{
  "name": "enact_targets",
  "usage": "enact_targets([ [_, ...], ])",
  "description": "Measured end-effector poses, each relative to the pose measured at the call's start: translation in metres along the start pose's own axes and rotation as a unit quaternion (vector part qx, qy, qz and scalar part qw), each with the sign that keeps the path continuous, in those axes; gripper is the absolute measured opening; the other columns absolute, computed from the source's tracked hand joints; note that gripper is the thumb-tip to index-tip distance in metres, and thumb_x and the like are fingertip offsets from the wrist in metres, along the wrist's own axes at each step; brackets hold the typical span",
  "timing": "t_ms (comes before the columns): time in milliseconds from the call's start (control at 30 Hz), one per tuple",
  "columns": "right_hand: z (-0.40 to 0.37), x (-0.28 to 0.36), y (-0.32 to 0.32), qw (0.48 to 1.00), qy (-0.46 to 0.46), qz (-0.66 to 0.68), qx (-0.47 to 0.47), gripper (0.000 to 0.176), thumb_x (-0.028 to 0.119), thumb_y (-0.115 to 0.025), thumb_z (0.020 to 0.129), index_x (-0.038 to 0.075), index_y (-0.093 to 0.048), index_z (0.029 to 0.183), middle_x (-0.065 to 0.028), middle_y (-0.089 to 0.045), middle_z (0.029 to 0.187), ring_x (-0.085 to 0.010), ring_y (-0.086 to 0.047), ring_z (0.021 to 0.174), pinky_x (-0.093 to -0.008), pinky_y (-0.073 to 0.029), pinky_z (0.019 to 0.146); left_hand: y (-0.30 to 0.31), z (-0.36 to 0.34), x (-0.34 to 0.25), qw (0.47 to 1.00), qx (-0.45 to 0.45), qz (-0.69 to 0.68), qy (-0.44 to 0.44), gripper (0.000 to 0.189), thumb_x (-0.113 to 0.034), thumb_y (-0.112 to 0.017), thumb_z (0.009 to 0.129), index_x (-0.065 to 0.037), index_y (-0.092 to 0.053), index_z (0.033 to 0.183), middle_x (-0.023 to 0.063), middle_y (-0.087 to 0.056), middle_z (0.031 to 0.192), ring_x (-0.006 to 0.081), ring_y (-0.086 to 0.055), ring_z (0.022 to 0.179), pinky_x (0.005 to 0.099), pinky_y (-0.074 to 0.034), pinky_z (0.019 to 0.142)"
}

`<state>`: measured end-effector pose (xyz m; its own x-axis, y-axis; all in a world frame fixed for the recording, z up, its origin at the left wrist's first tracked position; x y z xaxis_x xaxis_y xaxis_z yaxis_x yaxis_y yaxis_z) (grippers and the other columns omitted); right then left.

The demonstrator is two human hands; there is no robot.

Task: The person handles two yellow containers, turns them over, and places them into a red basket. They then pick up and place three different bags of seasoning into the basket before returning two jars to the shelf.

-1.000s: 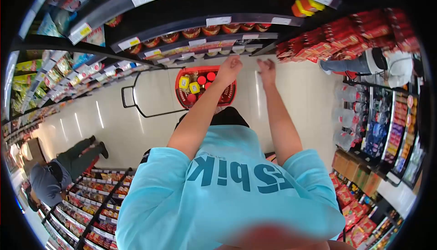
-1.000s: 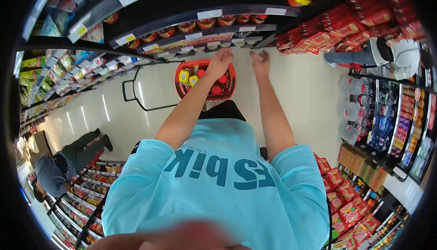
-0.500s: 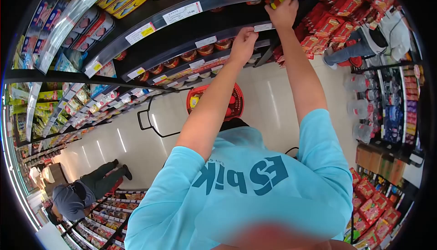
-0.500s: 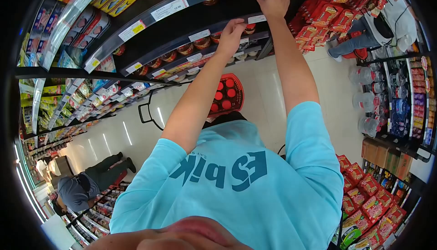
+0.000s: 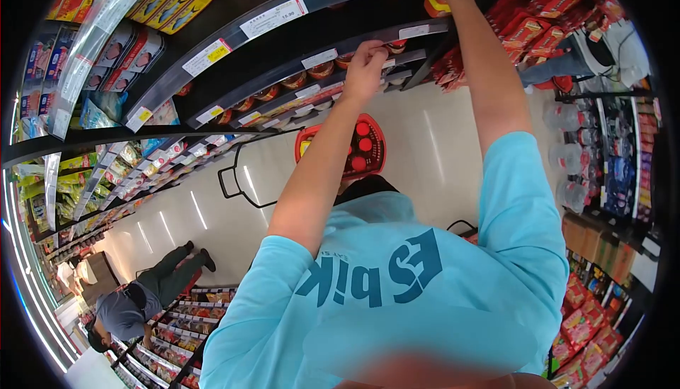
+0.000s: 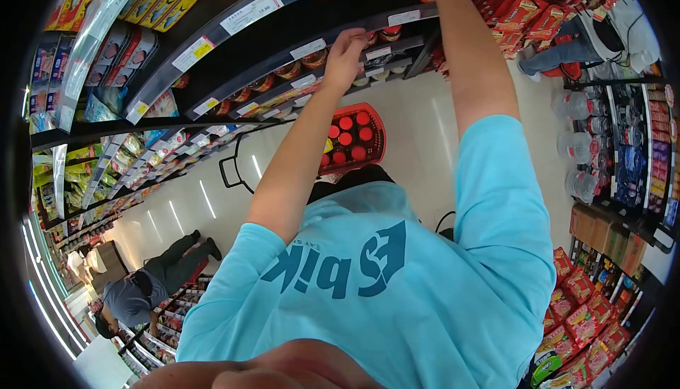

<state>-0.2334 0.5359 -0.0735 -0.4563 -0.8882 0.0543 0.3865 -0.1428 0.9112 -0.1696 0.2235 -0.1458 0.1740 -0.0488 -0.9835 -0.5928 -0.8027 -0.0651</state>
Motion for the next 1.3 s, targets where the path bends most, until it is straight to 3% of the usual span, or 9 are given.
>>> enact_targets([
  [100,0.005,-0.005,-0.009,1.0,0.009,0.007,0.026,0.068,0.055,-0.064,0.081,0.018,-0.054,0.136,-0.01,-0.055,0.138,-0.0326,-0.051,0.125,-0.0495,-0.04,0.102,0.012,0.003,0.008,0.998,-0.032,-0.035,-0.046,0.034,-0.022,-0.059,0.093,0.0,-0.058,0.119,0.0076,-0.066,0.107,0.0156,-0.06,0.102,0.0283,-0.046,0.091],
  [367,0.014,0.008,-0.009,0.996,0.021,0.026,0.086,0.071,0.058,-0.056,0.084,0.017,-0.049,0.141,-0.0103,-0.049,0.144,-0.0333,-0.042,0.133,-0.0532,-0.032,0.107,0.019,-0.001,0.017,0.997,-0.036,-0.07,-0.006,0.035,-0.023,-0.059,0.094,0.001,-0.058,0.119,0.0049,-0.066,0.102,0.0116,-0.058,0.097,0.0251,-0.044,0.089],
  [700,-0.03,0.123,0.057,0.988,0.016,0.049,0.143,0.075,0.063,-0.046,0.088,0.017,-0.044,0.147,-0.0108,-0.041,0.152,-0.0342,-0.031,0.143,-0.0579,-0.021,0.114,0.022,0.0,0.03,0.998,-0.03,-0.054,-0.007,0.04,-0.024,-0.06,0.093,0.002,-0.057,0.122,0.0035,-0.065,0.095,0.0113,-0.057,0.092,0.024,-0.044,0.086],
  [800,-0.045,0.164,0.078,0.985,0.01,0.059,0.16,0.076,0.064,-0.043,0.089,0.017,-0.042,0.148,-0.0109,-0.039,0.155,-0.0345,-0.028,0.145,-0.0593,-0.017,0.116,0.027,0.002,0.036,1.0,-0.011,-0.019,0.001,0.035,-0.026,-0.056,0.097,-0.005,-0.055,0.125,0.0043,-0.064,0.117,0.0124,-0.058,0.104,0.0259,-0.046,0.083],
  [933,-0.054,0.2,0.092,0.982,0.007,0.072,0.176,0.077,0.066,-0.041,0.091,0.017,-0.041,0.15,-0.011,-0.037,0.157,-0.0348,-0.025,0.148,-0.0607,-0.014,0.118,0.039,0.005,0.038,0.998,-0.021,-0.034,-0.042,0.034,-0.022,-0.057,0.096,-0.003,-0.056,0.124,0.0047,-0.065,0.115,0.012,-0.058,0.101,0.0259,-0.046,0.083],
  [1000,-0.057,0.222,0.077,0.965,0.011,0.131,0.225,0.071,0.059,-0.042,0.092,0.016,-0.044,0.148,-0.0102,-0.037,0.157,-0.0296,-0.029,0.147,-0.0475,-0.02,0.12,0.047,0.001,0.031,0.997,-0.034,-0.072,0.002,0.036,-0.02,-0.058,0.093,0.0,-0.055,0.123,0.0038,-0.065,0.101,0.0153,-0.061,0.094,0.0256,-0.049,0.086],
  [1067,-0.058,0.238,0.039,0.969,0.025,0.121,0.216,0.069,0.058,-0.041,0.093,0.015,-0.045,0.147,-0.0099,-0.038,0.157,-0.0289,-0.03,0.147,-0.0464,-0.021,0.12,0.058,-0.001,0.027,0.996,-0.057,-0.064,0.012,0.037,-0.019,-0.059,0.092,0.002,-0.053,0.123,0.0054,-0.064,0.104,0.0162,-0.062,0.095,0.0262,-0.051,0.083],
  [1200,-0.061,0.255,0.033,0.966,0.032,0.141,0.215,0.066,0.053,-0.045,0.091,0.014,-0.047,0.145,-0.0101,-0.039,0.156,-0.0281,-0.031,0.146,-0.0461,-0.022,0.12,0.097,0.018,0.033,0.995,-0.09,0.013,-0.047,0.05,-0.018,-0.069,0.086,0.006,-0.05,0.125,0.0129,-0.062,0.111,0.0203,-0.062,0.103,0.0313,-0.052,0.086],
  [1300,-0.065,0.257,0.034,0.967,0.057,0.089,0.232,0.066,0.049,-0.05,0.088,0.014,-0.048,0.144,-0.0112,-0.04,0.155,-0.0287,-0.032,0.146,-0.0452,-0.023,0.119,0.124,0.034,0.017,0.942,-0.187,0.238,-0.143,0.073,-0.023,-0.083,0.072,0.007,-0.047,0.127,0.0222,-0.059,0.119,0.0329,-0.061,0.107,0.039,-0.05,0.091],
])
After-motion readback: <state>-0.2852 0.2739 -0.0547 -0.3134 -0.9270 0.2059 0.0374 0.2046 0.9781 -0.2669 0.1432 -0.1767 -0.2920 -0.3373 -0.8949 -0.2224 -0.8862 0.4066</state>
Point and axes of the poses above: each hand's wrist, its own z-axis towards the middle knuckle, its own y-axis out of the back of the hand, x = y × z, the point moved 5 cm from there along z, towards the middle knuckle
